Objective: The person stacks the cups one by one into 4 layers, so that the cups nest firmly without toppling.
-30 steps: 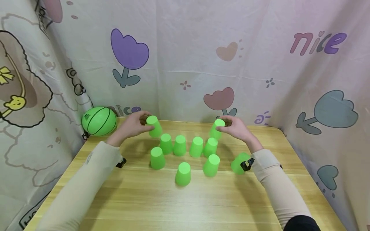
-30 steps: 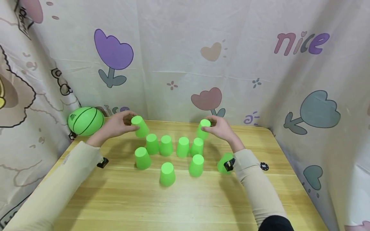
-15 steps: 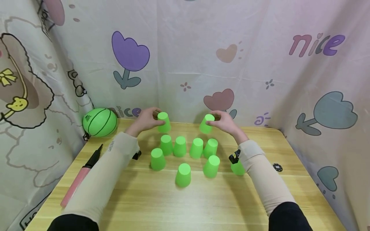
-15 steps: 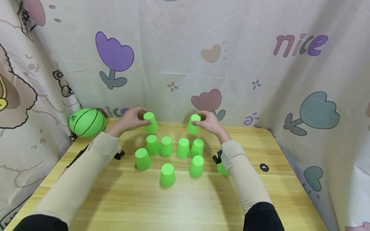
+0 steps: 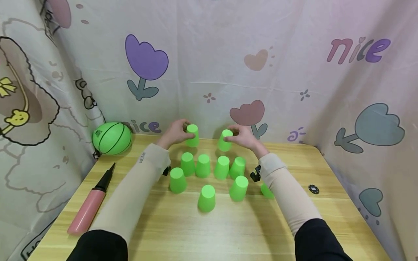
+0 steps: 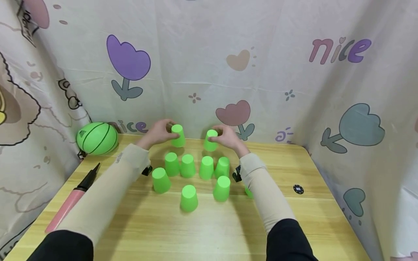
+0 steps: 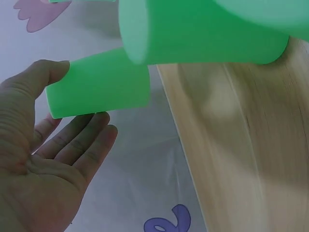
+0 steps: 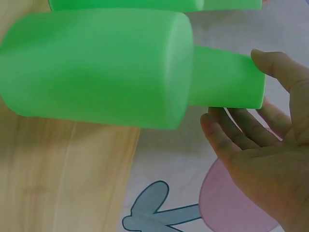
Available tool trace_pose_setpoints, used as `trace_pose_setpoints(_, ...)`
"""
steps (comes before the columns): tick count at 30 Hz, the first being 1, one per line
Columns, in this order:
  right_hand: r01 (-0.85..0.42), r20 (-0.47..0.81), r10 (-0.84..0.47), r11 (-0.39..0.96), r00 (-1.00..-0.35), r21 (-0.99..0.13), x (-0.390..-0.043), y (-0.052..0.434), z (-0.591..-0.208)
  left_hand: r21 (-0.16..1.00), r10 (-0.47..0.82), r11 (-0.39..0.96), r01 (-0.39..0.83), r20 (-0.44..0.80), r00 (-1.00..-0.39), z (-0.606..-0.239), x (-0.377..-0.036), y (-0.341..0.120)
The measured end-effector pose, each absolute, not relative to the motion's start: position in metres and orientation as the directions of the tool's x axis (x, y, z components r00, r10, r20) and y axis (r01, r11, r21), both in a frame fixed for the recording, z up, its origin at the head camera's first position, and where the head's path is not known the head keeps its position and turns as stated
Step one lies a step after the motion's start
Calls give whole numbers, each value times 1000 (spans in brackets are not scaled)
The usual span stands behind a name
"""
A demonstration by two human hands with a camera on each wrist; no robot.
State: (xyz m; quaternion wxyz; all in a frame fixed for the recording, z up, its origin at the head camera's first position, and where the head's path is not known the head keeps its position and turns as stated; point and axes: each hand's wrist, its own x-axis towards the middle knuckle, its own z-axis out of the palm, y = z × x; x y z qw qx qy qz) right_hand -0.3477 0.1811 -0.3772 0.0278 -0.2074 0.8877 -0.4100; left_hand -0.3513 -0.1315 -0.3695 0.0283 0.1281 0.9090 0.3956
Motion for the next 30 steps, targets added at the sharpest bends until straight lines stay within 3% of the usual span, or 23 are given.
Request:
trace_pose_setpoints(16,-314,26,-420,635,-907,-706,-343,168,-396,744,173,661,100,-22,-985,-387,-370,-114)
trace_pose_setpoints(30,-295,-1,-400,677,-916,-674,-358,156,-395,676,206,730,98,-82,-975,-389,-375,-93)
